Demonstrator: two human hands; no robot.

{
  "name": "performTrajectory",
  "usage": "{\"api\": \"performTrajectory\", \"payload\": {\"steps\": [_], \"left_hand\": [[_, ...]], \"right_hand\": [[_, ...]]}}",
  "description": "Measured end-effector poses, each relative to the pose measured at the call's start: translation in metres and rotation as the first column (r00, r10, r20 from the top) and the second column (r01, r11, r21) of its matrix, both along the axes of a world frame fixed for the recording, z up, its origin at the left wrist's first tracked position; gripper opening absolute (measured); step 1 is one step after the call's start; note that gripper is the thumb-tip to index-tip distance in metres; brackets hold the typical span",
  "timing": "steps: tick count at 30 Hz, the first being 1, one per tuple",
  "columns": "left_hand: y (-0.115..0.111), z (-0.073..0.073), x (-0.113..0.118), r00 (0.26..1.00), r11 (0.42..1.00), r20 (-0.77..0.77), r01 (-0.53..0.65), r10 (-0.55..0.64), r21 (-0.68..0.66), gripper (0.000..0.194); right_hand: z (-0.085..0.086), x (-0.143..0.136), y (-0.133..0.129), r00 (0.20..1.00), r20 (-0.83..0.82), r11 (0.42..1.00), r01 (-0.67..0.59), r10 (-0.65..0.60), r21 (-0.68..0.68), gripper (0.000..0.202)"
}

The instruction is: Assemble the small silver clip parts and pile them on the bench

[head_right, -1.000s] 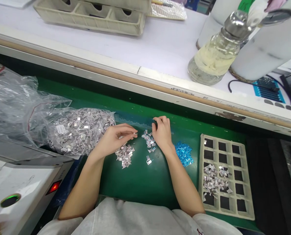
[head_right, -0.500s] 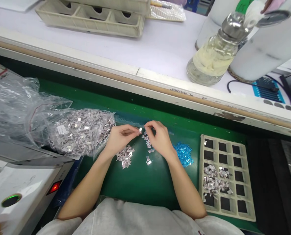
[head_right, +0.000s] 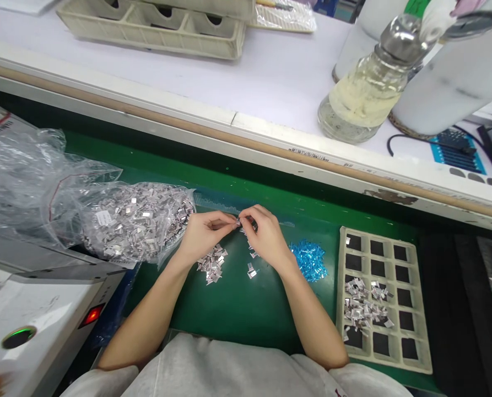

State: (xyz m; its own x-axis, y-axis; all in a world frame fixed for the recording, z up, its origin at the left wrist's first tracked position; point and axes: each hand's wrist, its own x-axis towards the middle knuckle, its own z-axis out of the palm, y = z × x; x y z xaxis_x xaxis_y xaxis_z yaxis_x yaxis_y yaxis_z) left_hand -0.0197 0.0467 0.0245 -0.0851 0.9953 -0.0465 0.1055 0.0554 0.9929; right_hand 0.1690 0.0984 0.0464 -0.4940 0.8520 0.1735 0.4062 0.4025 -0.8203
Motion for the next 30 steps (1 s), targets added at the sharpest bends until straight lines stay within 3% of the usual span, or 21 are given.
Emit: {"api": "performTrajectory", "payload": {"steps": [6,9,11,13,15,18,21,25,30], "left_hand": [[0.0,0.001,0.0,0.999,0.999,-0.024,0.048,-0.048,0.0,0.007],[-0.001,0.008,-0.01,0.971,0.989,-0.191,0.145,-0.141,0.008,0.01],[-0.003,0.015,-0.02,0.872,0.964,-0.424,0.267,-0.245,-0.007,0.015],[-0.006,0.021,-0.028,0.71,0.916,-0.61,0.394,-0.352,-0.071,0.014],[-0.009,0.023,-0.031,0.573,0.866,-0.692,0.474,-0.439,-0.157,0.013],[-0.012,0.021,-0.028,0.477,0.832,-0.727,0.503,-0.494,-0.234,0.016],[-0.014,0.017,-0.022,0.459,0.828,-0.74,0.51,-0.492,-0.234,0.017],[-0.015,0.017,-0.021,0.462,0.829,-0.746,0.518,-0.48,-0.213,0.018],[-0.012,0.026,-0.023,0.622,0.853,-0.62,0.497,-0.478,-0.159,0.016]], "right_hand": [[-0.004,0.001,0.001,0.998,-0.067,0.995,-0.025,0.019,-0.094,0.023],[-0.004,0.005,0.002,0.999,-0.022,0.992,-0.052,0.05,-0.114,0.024],[-0.005,0.008,0.002,0.996,0.06,0.993,-0.062,0.068,-0.1,0.024],[-0.006,0.01,0.002,0.984,0.15,0.993,-0.082,0.094,-0.086,0.023],[-0.008,0.01,0.001,0.967,0.229,0.993,-0.103,0.114,-0.057,0.022],[-0.011,0.01,0.002,0.948,0.304,0.994,-0.107,0.096,0.022,0.018],[-0.012,0.009,0.005,0.95,0.309,0.993,-0.069,0.037,0.093,0.017],[-0.018,0.012,0.013,0.96,0.252,0.982,0.08,-0.122,0.171,0.014],[-0.038,0.016,0.024,0.924,0.278,0.95,0.197,-0.263,0.242,0.027]]}}
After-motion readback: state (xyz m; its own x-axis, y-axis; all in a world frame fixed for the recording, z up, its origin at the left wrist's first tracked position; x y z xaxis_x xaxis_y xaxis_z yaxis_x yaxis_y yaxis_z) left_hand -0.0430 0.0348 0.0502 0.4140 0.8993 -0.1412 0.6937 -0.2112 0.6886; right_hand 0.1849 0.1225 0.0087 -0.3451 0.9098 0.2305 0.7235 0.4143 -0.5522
